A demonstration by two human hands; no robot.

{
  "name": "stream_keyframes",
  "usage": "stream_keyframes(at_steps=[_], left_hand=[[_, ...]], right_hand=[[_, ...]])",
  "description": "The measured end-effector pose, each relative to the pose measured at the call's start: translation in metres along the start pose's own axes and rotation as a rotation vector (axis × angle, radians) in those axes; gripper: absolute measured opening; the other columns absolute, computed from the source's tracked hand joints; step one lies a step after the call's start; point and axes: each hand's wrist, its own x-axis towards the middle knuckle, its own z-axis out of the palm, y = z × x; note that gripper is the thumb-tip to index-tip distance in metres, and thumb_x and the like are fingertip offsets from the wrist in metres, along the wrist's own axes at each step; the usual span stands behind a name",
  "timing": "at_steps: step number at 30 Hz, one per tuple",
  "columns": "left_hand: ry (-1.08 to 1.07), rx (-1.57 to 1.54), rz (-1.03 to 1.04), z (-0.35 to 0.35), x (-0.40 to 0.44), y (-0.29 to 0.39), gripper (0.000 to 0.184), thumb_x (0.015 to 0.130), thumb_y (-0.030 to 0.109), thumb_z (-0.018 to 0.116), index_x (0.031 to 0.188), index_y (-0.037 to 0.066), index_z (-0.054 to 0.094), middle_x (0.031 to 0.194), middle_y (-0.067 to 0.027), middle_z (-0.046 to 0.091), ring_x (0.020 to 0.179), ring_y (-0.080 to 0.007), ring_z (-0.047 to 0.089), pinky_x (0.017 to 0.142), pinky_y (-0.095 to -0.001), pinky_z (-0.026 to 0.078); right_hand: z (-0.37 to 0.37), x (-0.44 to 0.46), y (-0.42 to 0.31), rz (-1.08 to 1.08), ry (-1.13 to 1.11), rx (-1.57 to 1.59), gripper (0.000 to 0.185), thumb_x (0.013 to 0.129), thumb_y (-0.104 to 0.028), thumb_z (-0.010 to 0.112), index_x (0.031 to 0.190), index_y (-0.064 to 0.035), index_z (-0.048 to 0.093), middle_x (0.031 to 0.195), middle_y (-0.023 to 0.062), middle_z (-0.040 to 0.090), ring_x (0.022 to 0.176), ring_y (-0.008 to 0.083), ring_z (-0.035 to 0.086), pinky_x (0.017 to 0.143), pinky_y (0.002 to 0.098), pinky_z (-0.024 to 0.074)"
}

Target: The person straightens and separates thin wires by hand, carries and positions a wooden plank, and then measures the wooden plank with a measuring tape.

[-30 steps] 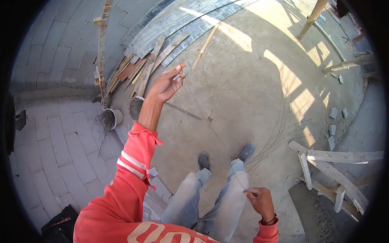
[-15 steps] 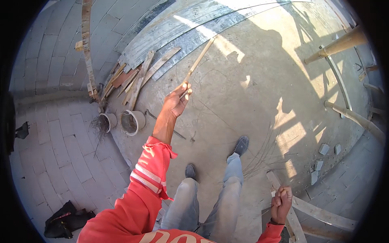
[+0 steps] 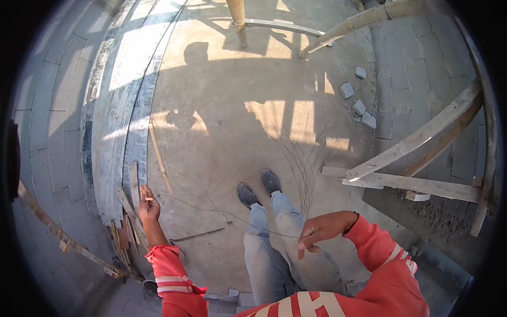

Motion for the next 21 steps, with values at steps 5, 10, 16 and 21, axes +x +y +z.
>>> stream_keyframes(at_steps=[5, 10, 16, 21], left_hand=[[-0.222, 0.178, -0.143, 0.096, 0.009, -0.057, 0.035, 0.103, 0.003, 0.039, 0.137, 0.003, 0.045, 0.129, -0.0117, 0.059, 0.09, -0.0147, 0.066, 0.055, -0.0181, 0.053], [-0.421, 0.118, -0.487, 0.177, 0.054, -0.132, 0.021, 0.101, 0.004, 0.038, 0.115, -0.004, 0.052, 0.097, -0.0071, 0.063, 0.058, -0.0112, 0.046, 0.045, -0.0232, 0.038], [-0.518, 1.838, 0.346, 0.311, -0.066, -0.298, 0.084, 0.089, 0.001, 0.036, 0.153, 0.013, -0.016, 0.115, -0.0265, 0.062, 0.074, -0.0247, 0.066, 0.057, -0.0335, 0.053], [-0.794, 1.737, 0.822, 0.401, -0.16, -0.392, 0.095, 0.089, 0.02, 0.066, 0.156, 0.014, -0.001, 0.145, -0.0306, 0.036, 0.124, -0.0379, 0.051, 0.097, -0.0489, 0.047]], right_hand=[[-0.01, -0.061, 0.071, 0.415, 0.238, -0.223, 0.041, 0.091, -0.041, 0.066, 0.099, -0.0006, 0.073, 0.06, -0.0036, 0.044, 0.057, 0.0088, 0.038, 0.061, 0.0276, 0.0392], [0.008, -0.126, 0.096, -0.283, 0.255, 1.0, 0.034, 0.091, -0.036, 0.066, 0.099, -0.0044, 0.075, 0.062, -0.0042, 0.044, 0.059, 0.0084, 0.041, 0.059, 0.0267, 0.0389], [0.065, -0.129, 0.203, 0.253, 1.033, -0.066, 0.022, 0.089, -0.026, 0.065, 0.093, -0.0079, 0.076, 0.063, 0.0079, 0.06, 0.059, 0.0285, 0.057, 0.064, 0.0396, 0.0469], [0.085, -0.134, 0.303, 0.515, 1.381, -0.131, 0.012, 0.084, -0.02, 0.068, 0.091, -0.0125, 0.075, 0.078, 0.0105, 0.064, 0.078, 0.0333, 0.061, 0.071, 0.0433, 0.0488]])
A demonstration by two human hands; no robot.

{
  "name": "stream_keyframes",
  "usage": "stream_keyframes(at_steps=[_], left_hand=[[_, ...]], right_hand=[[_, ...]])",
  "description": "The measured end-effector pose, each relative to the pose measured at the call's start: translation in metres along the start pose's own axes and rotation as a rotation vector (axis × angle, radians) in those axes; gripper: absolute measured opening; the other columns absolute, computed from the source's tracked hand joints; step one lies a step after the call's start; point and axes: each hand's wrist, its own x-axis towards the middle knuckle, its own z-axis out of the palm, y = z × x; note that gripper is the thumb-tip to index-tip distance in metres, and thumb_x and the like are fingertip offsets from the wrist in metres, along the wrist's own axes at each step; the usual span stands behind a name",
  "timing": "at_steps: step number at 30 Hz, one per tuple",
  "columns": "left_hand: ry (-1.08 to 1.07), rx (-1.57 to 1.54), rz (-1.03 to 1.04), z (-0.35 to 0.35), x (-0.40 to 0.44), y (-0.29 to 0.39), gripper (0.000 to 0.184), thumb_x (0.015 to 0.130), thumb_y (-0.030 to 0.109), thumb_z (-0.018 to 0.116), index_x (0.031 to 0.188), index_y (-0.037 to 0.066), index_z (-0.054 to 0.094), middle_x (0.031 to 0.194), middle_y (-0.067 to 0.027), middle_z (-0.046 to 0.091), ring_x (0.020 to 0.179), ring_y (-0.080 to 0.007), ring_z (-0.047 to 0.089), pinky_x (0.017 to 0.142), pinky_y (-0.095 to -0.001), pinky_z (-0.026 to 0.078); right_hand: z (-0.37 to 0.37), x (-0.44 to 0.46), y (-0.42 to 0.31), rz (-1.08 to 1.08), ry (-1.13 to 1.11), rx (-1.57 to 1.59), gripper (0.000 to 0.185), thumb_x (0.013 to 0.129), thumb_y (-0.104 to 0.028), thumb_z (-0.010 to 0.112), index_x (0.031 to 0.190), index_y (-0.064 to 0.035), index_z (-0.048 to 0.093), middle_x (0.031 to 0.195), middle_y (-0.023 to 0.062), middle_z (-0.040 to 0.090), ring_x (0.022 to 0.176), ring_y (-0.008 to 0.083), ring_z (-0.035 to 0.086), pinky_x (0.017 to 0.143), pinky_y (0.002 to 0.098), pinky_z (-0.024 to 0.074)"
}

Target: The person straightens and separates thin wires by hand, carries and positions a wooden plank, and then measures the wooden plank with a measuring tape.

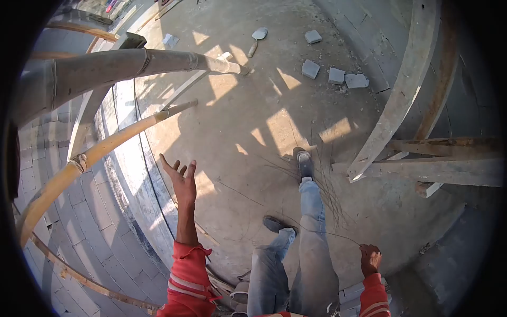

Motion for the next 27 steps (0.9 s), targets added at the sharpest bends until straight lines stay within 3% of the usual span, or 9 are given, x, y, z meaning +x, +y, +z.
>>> stream_keyframes(at_steps=[2, 4, 6, 11, 13, 16, 18, 22, 27], left_hand=[[0.155, -0.2, 0.078, -0.01, 0.009, 0.097, 0.097, 0.087, 0.027, 0.072, 0.156, 0.012, 0.006, 0.147, -0.0267, 0.033, 0.132, -0.0369, 0.043, 0.105, -0.0505, 0.04], [0.271, -0.302, 0.282, -0.012, 0.026, 0.158, 0.1, 0.084, 0.034, 0.075, 0.155, 0.007, 0.01, 0.146, -0.0255, 0.036, 0.136, -0.0368, 0.04, 0.11, -0.0513, 0.034], [0.32, -0.466, 0.42, -0.005, 0.045, 0.198, 0.083, 0.092, 0.043, 0.062, 0.152, 0.005, 0.019, 0.144, -0.0232, 0.041, 0.136, -0.0364, 0.04, 0.114, -0.053, 0.028], [0.406, -0.694, 0.263, 0.0, 0.067, 0.249, 0.062, 0.098, 0.039, 0.053, 0.144, 0.001, 0.035, 0.145, -0.0186, 0.042, 0.135, -0.0303, 0.042, 0.114, -0.0478, 0.032], [0.493, -0.666, 0.167, -0.002, 0.068, 0.247, 0.063, 0.098, 0.038, 0.054, 0.144, 0.0, 0.034, 0.146, -0.0176, 0.041, 0.135, -0.0296, 0.042, 0.114, -0.046, 0.033], [0.655, -0.207, 0.073, -0.005, 0.061, 0.252, 0.062, 0.086, 0.04, 0.068, 0.118, -0.005, 0.04, 0.111, -0.0096, 0.037, 0.11, -0.0202, 0.039, 0.101, -0.035, 0.03], [0.479, -0.012, 0.112, -0.025, 0.052, 0.249, 0.063, 0.085, 0.043, 0.071, 0.115, -0.001, 0.036, 0.113, -0.0127, 0.042, 0.107, -0.0204, 0.044, 0.097, -0.0348, 0.033], [0.253, -0.245, -0.076, -0.032, 0.056, 0.276, 0.064, 0.081, 0.031, 0.077, 0.116, 0.003, 0.031, 0.114, -0.0136, 0.049, 0.103, -0.0185, 0.052, 0.091, -0.0322, 0.041], [0.481, -0.376, -0.322, -0.01, 0.035, 0.295, 0.05, 0.082, 0.021, 0.077, 0.117, 0.002, 0.047, 0.121, -0.0167, 0.055, 0.109, -0.0206, 0.057, 0.093, -0.0359, 0.045]], right_hand=[[0.025, 0.011, 0.038, 0.112, -0.15, -0.264, 0.02, 0.083, -0.018, 0.069, 0.103, -0.0148, 0.072, 0.096, 0.0064, 0.064, 0.095, 0.03, 0.059, 0.081, 0.0456, 0.0466], [0.04, 0.038, 0.036, 0.36, -0.346, -0.399, 0.056, 0.079, -0.025, 0.075, 0.13, -0.0176, 0.055, 0.126, 0.0106, 0.051, 0.118, 0.0314, 0.047, 0.094, 0.0546, 0.0389], [0.048, 0.078, 0.013, 0.458, -0.493, -0.465, 0.074, 0.075, -0.027, 0.077, 0.14, -0.0169, 0.043, 0.136, 0.0185, 0.04, 0.127, 0.0356, 0.039, 0.099, 0.057, 0.0357], [0.029, 0.241, -0.148, -0.01, -0.218, 0.022, 0.039, 0.078, -0.021, 0.072, 0.114, -0.0098, 0.064, 0.115, 0.0116, 0.057, 0.111, 0.0307, 0.055, 0.091, 0.0475, 0.0431], [-0.002, 0.321, -0.234, -0.187, -0.202, 0.282, 0.033, 0.082, -0.016, 0.07, 0.112, -0.0045, 0.063, 0.109, 0.0186, 0.063, 0.105, 0.0378, 0.06, 0.092, 0.043, 0.0459], [-0.064, 0.413, -0.383, -0.37, -0.149, 0.389, 0.029, 0.086, -0.013, 0.066, 0.113, -0.0018, 0.063, 0.109, 0.0184, 0.066, 0.103, 0.0339, 0.063, 0.089, 0.041, 0.048], [-0.1, 0.461, -0.474, -0.429, -0.058, 0.717, 0.02, 0.087, -0.006, 0.061, 0.106, -0.0004, 0.063, 0.099, 0.017, 0.064, 0.092, 0.0323, 0.063, 0.082, 0.0404, 0.0487], [-0.163, 0.53, -0.645, -0.752, -0.24, 0.832, 0.022, 0.092, -0.013, 0.061, 0.108, 0.0021, 0.065, 0.094, 0.0121, 0.069, 0.088, 0.0198, 0.066, 0.079, 0.0321, 0.0503], [-0.181, 0.512, -0.791, -1.064, -0.702, 0.669, 0.023, 0.091, -0.01, 0.061, 0.111, 0.0011, 0.064, 0.092, 0.0148, 0.07, 0.085, 0.0228, 0.067, 0.077, 0.0341, 0.0508]])
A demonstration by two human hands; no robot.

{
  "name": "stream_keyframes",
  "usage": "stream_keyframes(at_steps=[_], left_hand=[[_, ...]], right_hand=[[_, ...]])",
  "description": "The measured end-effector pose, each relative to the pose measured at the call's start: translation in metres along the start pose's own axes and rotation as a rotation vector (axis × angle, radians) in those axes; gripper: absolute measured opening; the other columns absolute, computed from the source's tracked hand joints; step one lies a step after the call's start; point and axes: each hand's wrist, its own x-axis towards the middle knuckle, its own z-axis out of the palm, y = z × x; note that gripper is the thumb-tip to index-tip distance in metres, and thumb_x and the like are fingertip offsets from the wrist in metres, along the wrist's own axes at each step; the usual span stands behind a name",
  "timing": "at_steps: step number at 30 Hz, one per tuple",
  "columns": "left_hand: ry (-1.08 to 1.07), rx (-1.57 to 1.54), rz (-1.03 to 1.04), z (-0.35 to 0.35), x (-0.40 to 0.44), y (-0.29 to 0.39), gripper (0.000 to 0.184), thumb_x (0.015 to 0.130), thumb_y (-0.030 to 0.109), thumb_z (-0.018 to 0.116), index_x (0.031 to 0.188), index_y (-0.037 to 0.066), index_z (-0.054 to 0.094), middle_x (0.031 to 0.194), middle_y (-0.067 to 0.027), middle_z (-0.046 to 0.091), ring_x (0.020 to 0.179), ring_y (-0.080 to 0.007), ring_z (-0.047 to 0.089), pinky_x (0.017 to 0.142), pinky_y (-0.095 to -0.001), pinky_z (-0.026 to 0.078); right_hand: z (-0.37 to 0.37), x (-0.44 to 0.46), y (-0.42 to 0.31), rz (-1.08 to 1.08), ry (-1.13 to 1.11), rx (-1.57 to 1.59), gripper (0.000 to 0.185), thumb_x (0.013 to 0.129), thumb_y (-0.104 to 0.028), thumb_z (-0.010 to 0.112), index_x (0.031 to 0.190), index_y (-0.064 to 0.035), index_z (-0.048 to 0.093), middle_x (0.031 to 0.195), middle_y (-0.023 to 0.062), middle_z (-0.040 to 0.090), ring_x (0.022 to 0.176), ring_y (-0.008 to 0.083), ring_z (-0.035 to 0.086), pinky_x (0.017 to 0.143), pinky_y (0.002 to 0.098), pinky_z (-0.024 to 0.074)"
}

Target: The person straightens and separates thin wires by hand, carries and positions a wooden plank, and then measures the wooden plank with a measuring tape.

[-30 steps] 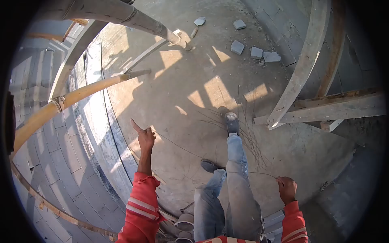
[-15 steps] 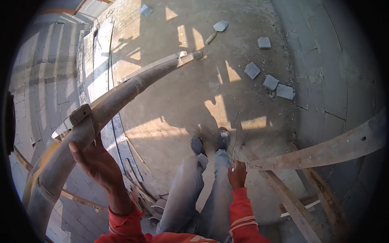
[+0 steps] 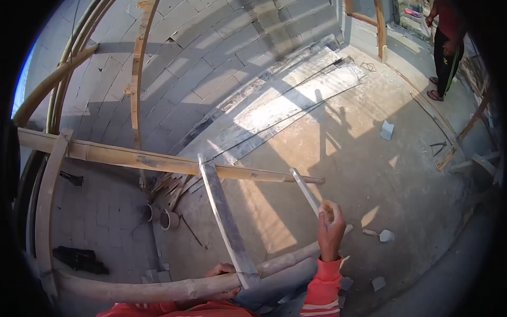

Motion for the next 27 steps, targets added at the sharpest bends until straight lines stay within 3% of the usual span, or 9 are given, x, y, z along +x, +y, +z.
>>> stream_keyframes(at_steps=[1, 3, 6, 11, 12, 14, 16, 19, 27], left_hand=[[-0.043, -0.122, -0.19, 0.003, -0.003, 0.01, 0.047, 0.083, 0.018, 0.077, 0.119, 0.002, 0.051, 0.124, -0.017, 0.056, 0.113, -0.0212, 0.057, 0.095, -0.0369, 0.046], [0.007, 0.127, -0.021, -0.003, 0.005, 0.052, 0.058, 0.077, 0.021, 0.081, 0.124, 0.001, 0.054, 0.107, -0.0094, 0.066, 0.1, -0.0212, 0.065, 0.091, -0.0329, 0.05], [0.373, -0.009, -0.131, 0.009, -0.01, 0.093, 0.051, 0.077, 0.023, 0.082, 0.115, 0.001, 0.057, 0.099, -0.0065, 0.067, 0.095, -0.0199, 0.065, 0.089, -0.0328, 0.05], [1.301, -0.313, -0.515, 0.07, 0.0, 0.096, 0.045, 0.078, 0.022, 0.081, 0.109, 0.003, 0.055, 0.094, -0.0048, 0.067, 0.09, -0.018, 0.066, 0.085, -0.0333, 0.051], [1.267, -0.165, -0.628, 0.066, 0.009, 0.116, 0.038, 0.083, 0.01, 0.076, 0.107, 0.005, 0.046, 0.099, -0.009, 0.065, 0.097, -0.0205, 0.066, 0.086, -0.0355, 0.052], [1.489, -0.235, -0.387, 0.083, 0.018, 0.091, 0.036, 0.083, 0.004, 0.071, 0.107, 0.004, 0.045, 0.092, -0.009, 0.063, 0.087, -0.0183, 0.067, 0.079, -0.0333, 0.054], [1.692, -0.228, -0.507, 0.081, 0.044, 0.119, 0.037, 0.082, 0.001, 0.068, 0.11, 0.002, 0.044, 0.09, -0.0082, 0.064, 0.085, -0.0186, 0.067, 0.077, -0.0335, 0.054], [1.716, -0.157, -0.458, 0.079, 0.044, 0.113, 0.027, 0.08, 0.002, 0.067, 0.101, 0.002, 0.051, 0.085, -0.0064, 0.065, 0.081, -0.016, 0.066, 0.076, -0.0322, 0.052], [1.697, 0.035, -0.674, 0.093, 0.03, 0.083, 0.029, 0.073, 0.009, 0.077, 0.095, 0.005, 0.059, 0.082, -0.0035, 0.065, 0.079, -0.0144, 0.064, 0.074, -0.033, 0.052]], right_hand=[[0.012, 0.017, -0.017, -0.038, -0.082, -0.009, 0.023, 0.091, -0.01, 0.061, 0.111, 0.0009, 0.064, 0.093, 0.0149, 0.07, 0.085, 0.0231, 0.067, 0.077, 0.0342, 0.0507], [0.043, 0.043, -0.045, -0.139, -0.221, 0.01, 0.023, 0.09, -0.01, 0.061, 0.11, 0.0006, 0.064, 0.093, 0.0137, 0.069, 0.084, 0.0222, 0.067, 0.077, 0.0351, 0.0509], [0.073, 0.072, -0.111, -0.16, -0.492, 0.095, 0.028, 0.09, -0.013, 0.062, 0.113, 0.0038, 0.063, 0.094, 0.0125, 0.068, 0.086, 0.0196, 0.066, 0.077, 0.0341, 0.0506], [0.121, 0.15, -0.204, -0.202, -0.818, 0.06, 0.035, 0.091, -0.015, 0.062, 0.118, 0.0059, 0.061, 0.094, 0.012, 0.068, 0.088, 0.0165, 0.064, 0.078, 0.0298, 0.0496], [0.135, 0.164, -0.242, -0.233, -0.896, 0.04, 0.036, 0.091, -0.016, 0.063, 0.119, 0.0052, 0.06, 0.095, 0.0115, 0.068, 0.089, 0.0157, 0.063, 0.078, 0.029, 0.0495], [0.169, 0.188, -0.307, -0.313, -1.059, 0.048, 0.041, 0.093, -0.022, 0.064, 0.126, 0.0024, 0.057, 0.098, 0.0101, 0.066, 0.091, 0.014, 0.061, 0.083, 0.0272, 0.0474], [0.2, 0.203, -0.367, -0.521, -1.248, 0.015, 0.046, 0.095, -0.028, 0.065, 0.129, 0.0024, 0.055, 0.101, 0.0109, 0.066, 0.095, 0.0142, 0.061, 0.085, 0.0271, 0.0468], [0.248, 0.21, -0.446, -0.773, -1.375, -0.11, 0.05, 0.094, -0.03, 0.066, 0.132, -0.0003, 0.054, 0.103, 0.0108, 0.068, 0.097, 0.0143, 0.061, 0.09, 0.0285, 0.0464], [0.393, 0.043, -0.593, -1.087, -1.496, 0.144, 0.1, 0.078, -0.071, 0.065, 0.142, 0.0023, 0.042, 0.133, 0.0344, 0.051, 0.127, 0.0412, 0.051, 0.105, 0.0458, 0.0404]])
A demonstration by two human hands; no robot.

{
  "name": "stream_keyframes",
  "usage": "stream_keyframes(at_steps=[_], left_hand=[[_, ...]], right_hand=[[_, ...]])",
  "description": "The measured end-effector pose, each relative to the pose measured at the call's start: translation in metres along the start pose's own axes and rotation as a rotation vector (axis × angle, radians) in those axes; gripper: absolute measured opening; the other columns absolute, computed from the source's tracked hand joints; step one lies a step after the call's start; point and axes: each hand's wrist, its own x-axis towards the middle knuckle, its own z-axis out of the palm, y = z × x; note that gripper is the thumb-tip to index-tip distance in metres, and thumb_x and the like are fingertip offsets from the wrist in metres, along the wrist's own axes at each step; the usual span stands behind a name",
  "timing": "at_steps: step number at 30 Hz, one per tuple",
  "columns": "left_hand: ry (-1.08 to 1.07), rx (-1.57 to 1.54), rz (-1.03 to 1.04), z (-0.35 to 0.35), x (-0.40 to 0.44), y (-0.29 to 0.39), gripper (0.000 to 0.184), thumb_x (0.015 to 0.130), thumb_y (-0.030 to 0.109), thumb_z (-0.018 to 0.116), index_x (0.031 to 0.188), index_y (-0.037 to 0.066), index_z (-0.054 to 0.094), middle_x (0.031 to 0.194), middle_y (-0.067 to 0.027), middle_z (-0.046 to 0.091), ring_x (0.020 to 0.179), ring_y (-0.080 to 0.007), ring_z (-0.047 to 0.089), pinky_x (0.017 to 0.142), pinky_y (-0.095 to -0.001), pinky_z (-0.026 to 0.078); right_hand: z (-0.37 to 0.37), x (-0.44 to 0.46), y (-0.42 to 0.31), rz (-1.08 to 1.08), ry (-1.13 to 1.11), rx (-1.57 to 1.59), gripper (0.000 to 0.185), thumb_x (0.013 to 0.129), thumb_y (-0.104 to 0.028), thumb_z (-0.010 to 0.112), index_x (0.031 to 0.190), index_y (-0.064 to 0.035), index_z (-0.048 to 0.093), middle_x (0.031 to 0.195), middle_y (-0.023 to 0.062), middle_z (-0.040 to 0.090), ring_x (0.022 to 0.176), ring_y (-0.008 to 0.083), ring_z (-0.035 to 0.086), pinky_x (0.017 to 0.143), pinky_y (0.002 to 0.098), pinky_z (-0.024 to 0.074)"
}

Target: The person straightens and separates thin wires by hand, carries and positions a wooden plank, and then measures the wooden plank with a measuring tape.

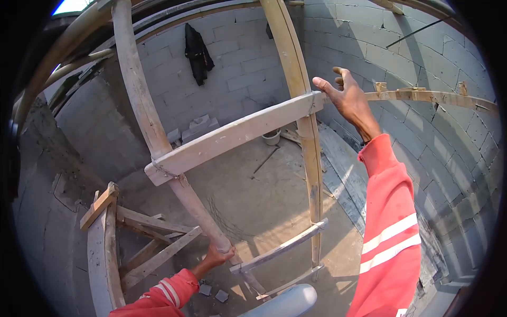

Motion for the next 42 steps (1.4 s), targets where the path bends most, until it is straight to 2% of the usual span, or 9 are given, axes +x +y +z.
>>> stream_keyframes(at_steps=[6, 8, 10, 15, 20, 25, 30, 37, 42], left_hand=[[-0.278, 0.412, -0.277, -0.033, -0.002, 0.031, 0.064, 0.077, 0.055, 0.072, 0.105, -0.002, 0.068, 0.097, -0.0198, 0.069, 0.09, -0.0297, 0.069, 0.082, -0.0406, 0.053], [-1.187, 0.785, -0.417, -0.07, 0.014, 0.158, 0.068, 0.087, 0.06, 0.062, 0.121, 0.001, 0.064, 0.107, -0.0175, 0.069, 0.097, -0.0302, 0.066, 0.088, -0.0427, 0.05], [-1.261, 0.196, -0.211, -0.109, 0.015, 0.258, 0.075, 0.088, 0.055, 0.066, 0.139, 0.003, 0.05, 0.122, -0.0165, 0.066, 0.111, -0.0285, 0.063, 0.097, -0.0356, 0.049], [0.188, 0.536, 0.845, -0.197, 0.122, 0.552, 0.086, 0.068, 0.05, 0.084, 0.136, 0.006, 0.053, 0.114, -0.016, 0.068, 0.108, -0.0275, 0.065, 0.092, -0.0433, 0.05], [1.041, 1.27, 1.107, -0.276, 0.312, 0.667, 0.068, 0.087, 0.063, 0.059, 0.126, 0.008, 0.061, 0.103, -0.0133, 0.069, 0.101, -0.0331, 0.065, 0.091, -0.0459, 0.049], [0.841, 1.201, 0.429, -0.269, 0.338, 0.69, 0.07, 0.089, 0.07, 0.05, 0.111, 0.007, 0.071, 0.091, -0.0164, 0.07, 0.09, -0.0346, 0.068, 0.081, -0.0442, 0.051], [0.934, 1.149, 0.453, -0.265, 0.341, 0.691, 0.059, 0.089, 0.063, 0.056, 0.097, 0.007, 0.073, 0.082, -0.0131, 0.071, 0.077, -0.0325, 0.069, 0.071, -0.0424, 0.051], [0.978, 1.204, 0.438, -0.266, 0.349, 0.685, 0.054, 0.089, 0.057, 0.06, 0.104, 0.007, 0.073, 0.085, -0.0135, 0.071, 0.079, -0.033, 0.069, 0.071, -0.0425, 0.051], [0.991, 1.179, 0.128, -0.276, 0.358, 0.678, 0.079, 0.084, 0.077, 0.048, 0.126, 0.013, 0.067, 0.109, -0.009, 0.073, 0.098, -0.0268, 0.07, 0.084, -0.0381, 0.052]], right_hand=[[0.054, 0.057, -0.058, 0.096, -0.327, 0.353, 0.08, 0.077, -0.052, 0.073, 0.126, 0.0088, 0.053, 0.105, 0.0295, 0.067, 0.101, 0.039, 0.067, 0.09, 0.0424, 0.0518], [0.067, 0.068, -0.046, 0.011, -0.246, 0.299, 0.074, 0.076, -0.048, 0.073, 0.12, 0.0082, 0.056, 0.098, 0.0263, 0.069, 0.094, 0.037, 0.069, 0.085, 0.042, 0.0531], [0.067, 0.063, -0.039, -0.047, -0.166, 0.237, 0.067, 0.075, -0.044, 0.074, 0.115, 0.0077, 0.059, 0.09, 0.0231, 0.071, 0.087, 0.035, 0.071, 0.081, 0.0416, 0.0543], [0.068, 0.051, -0.048, 0.0, -0.042, 0.23, 0.061, 0.075, -0.04, 0.077, 0.111, 0.0045, 0.056, 0.098, 0.0266, 0.069, 0.095, 0.042, 0.067, 0.083, 0.0447, 0.0517], [0.056, 0.057, -0.048, 0.109, -0.142, 0.256, 0.069, 0.075, -0.042, 0.079, 0.118, 0.0026, 0.049, 0.104, 0.0292, 0.066, 0.1, 0.045, 0.064, 0.083, 0.0464, 0.0508], [-0.029, 0.117, -0.072, 0.047, -0.758, -0.15, 0.072, 0.075, -0.038, 0.081, 0.129, 0.0019, 0.055, 0.12, 0.025, 0.063, 0.114, 0.0384, 0.06, 0.097, 0.0412, 0.0482], [-0.106, 0.266, -0.209, -0.289, 0.095, 0.178, 0.059, 0.084, -0.041, 0.072, 0.121, 0.0026, 0.059, 0.11, 0.0243, 0.067, 0.103, 0.0368, 0.065, 0.09, 0.04, 0.0507], [-0.038, 0.265, -0.22, -0.379, 0.316, 0.22, 0.055, 0.084, -0.034, 0.073, 0.121, 0.0027, 0.056, 0.104, 0.0236, 0.062, 0.099, 0.038, 0.061, 0.087, 0.044, 0.0478], [0.017, 0.128, -0.128, 0.087, 0.214, -0.01, 0.063, 0.081, -0.038, 0.076, 0.122, 0.0014, 0.051, 0.101, 0.0244, 0.061, 0.098, 0.0396, 0.061, 0.083, 0.0467, 0.0472]])
